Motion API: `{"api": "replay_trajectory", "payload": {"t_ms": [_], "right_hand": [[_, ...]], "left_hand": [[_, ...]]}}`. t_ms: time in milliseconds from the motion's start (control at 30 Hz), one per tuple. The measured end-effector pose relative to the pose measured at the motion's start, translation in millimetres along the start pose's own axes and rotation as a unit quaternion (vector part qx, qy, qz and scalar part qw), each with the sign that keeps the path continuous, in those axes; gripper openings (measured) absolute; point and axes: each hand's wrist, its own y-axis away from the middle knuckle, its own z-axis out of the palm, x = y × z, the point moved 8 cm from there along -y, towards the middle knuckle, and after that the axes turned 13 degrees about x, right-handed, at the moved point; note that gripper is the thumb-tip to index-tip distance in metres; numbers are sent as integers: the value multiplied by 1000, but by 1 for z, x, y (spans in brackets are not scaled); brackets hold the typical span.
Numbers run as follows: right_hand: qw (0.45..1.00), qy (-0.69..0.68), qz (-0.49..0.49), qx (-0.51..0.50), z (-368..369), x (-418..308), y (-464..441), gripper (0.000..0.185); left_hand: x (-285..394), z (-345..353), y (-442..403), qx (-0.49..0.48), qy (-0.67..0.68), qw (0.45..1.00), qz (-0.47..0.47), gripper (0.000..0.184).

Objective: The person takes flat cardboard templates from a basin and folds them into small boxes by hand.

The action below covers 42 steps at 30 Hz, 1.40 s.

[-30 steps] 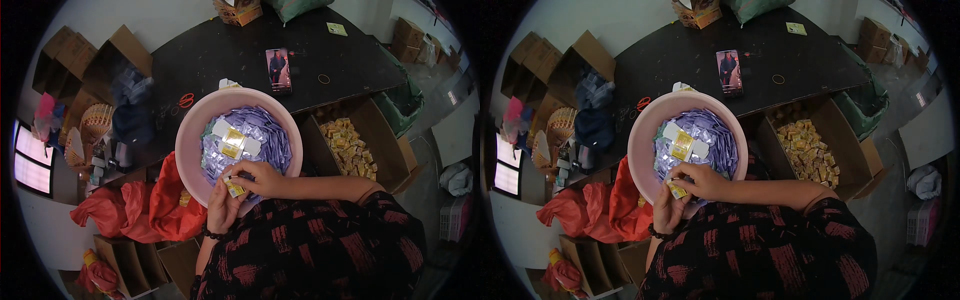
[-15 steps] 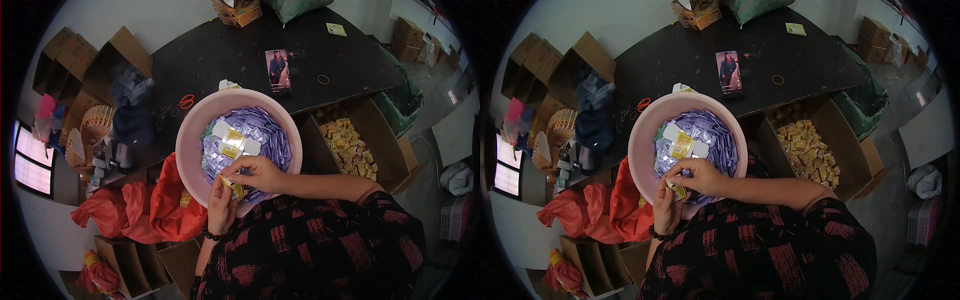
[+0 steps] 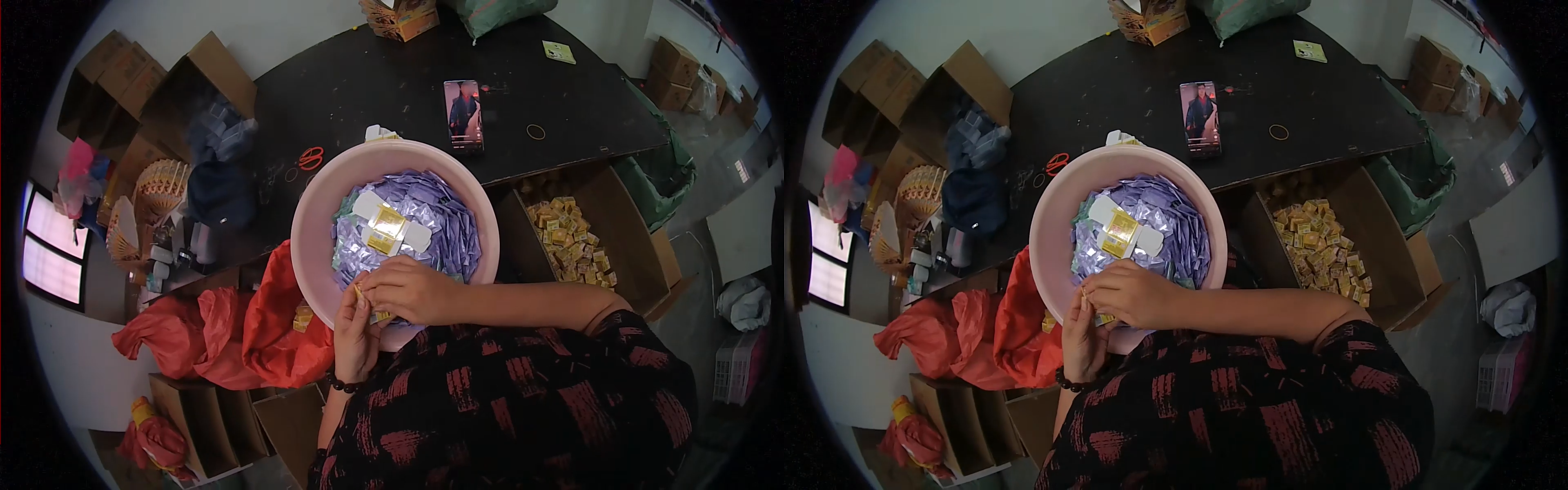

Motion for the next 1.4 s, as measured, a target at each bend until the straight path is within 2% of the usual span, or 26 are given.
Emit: {"api": "replay_trajectory", "payload": {"t_ms": [67,100,167,200,233,267,300,333,367,400,433,467,500,567,600,667,700,767,833,900,933,1100,1167,1267,1333,1400], "right_hand": [[1000,2,4,-14,-2,12,-7,29],[997,59,44,-30,-2,30,-10,45],[958,224,175,-28,-13,75,-17,58],[960,220,172,-28,-11,86,-19,58],[935,282,208,-49,-9,108,-13,59],[904,344,244,-70,-8,125,-6,61],[905,342,244,-68,-5,128,-5,61],[899,355,242,-86,-1,132,-4,56],[891,370,242,-103,2,135,-3,52],[889,373,246,-99,3,137,-2,52],[888,381,243,-82,2,136,-1,42],[888,388,240,-66,2,135,0,32],[886,391,241,-66,3,136,2,32],[891,378,248,-34,1,138,1,37],[891,380,245,-33,0,139,1,37],[919,278,278,22,-6,139,0,26],[919,279,277,25,-8,136,-2,26],[928,15,351,120,-13,115,-7,14],[919,-33,369,136,-8,100,-3,24],[959,5,222,174,-8,69,-6,39],[958,-2,240,159,-1,71,1,45],[956,34,276,90,7,60,3,43],[957,77,273,60,12,59,9,45],[972,49,211,92,5,50,6,49],[960,-33,278,19,9,52,6,47],[959,-55,277,-11,8,53,7,46]], "left_hand": [[26,-11,1,27,-32,995,92,46],[45,-28,0,79,-20,983,162,45],[85,-69,0,166,-125,928,311,41],[99,-80,3,230,-137,896,354,46],[105,-92,-1,231,-138,895,357,46],[105,-122,-10,294,-208,871,335,49],[105,-160,-23,354,-277,838,309,52],[91,-234,-51,360,-332,820,296,57],[90,-225,-51,356,-334,821,297,57],[97,-196,-35,390,-442,717,371,54],[99,-160,-18,414,-536,595,433,52],[98,-127,-8,386,-520,586,487,48],[91,-105,-6,384,-519,588,487,48],[72,-59,-11,260,-485,659,513,44],[64,-47,-10,261,-482,659,515,44],[33,-29,-31,117,-383,835,378,40],[30,-25,-32,115,-383,834,381,40],[9,-28,-49,81,-259,929,253,40],[8,-22,-49,95,-218,944,230,42],[8,-17,-44,110,-178,956,204,44],[8,-15,-42,121,-167,959,193,46],[5,0,-35,107,-153,959,215,47],[6,8,-31,91,-223,939,244,47],[8,2,-33,101,-153,957,226,43],[11,-4,-32,104,-140,960,221,40],[16,-10,-32,108,-125,962,217,38]]}}
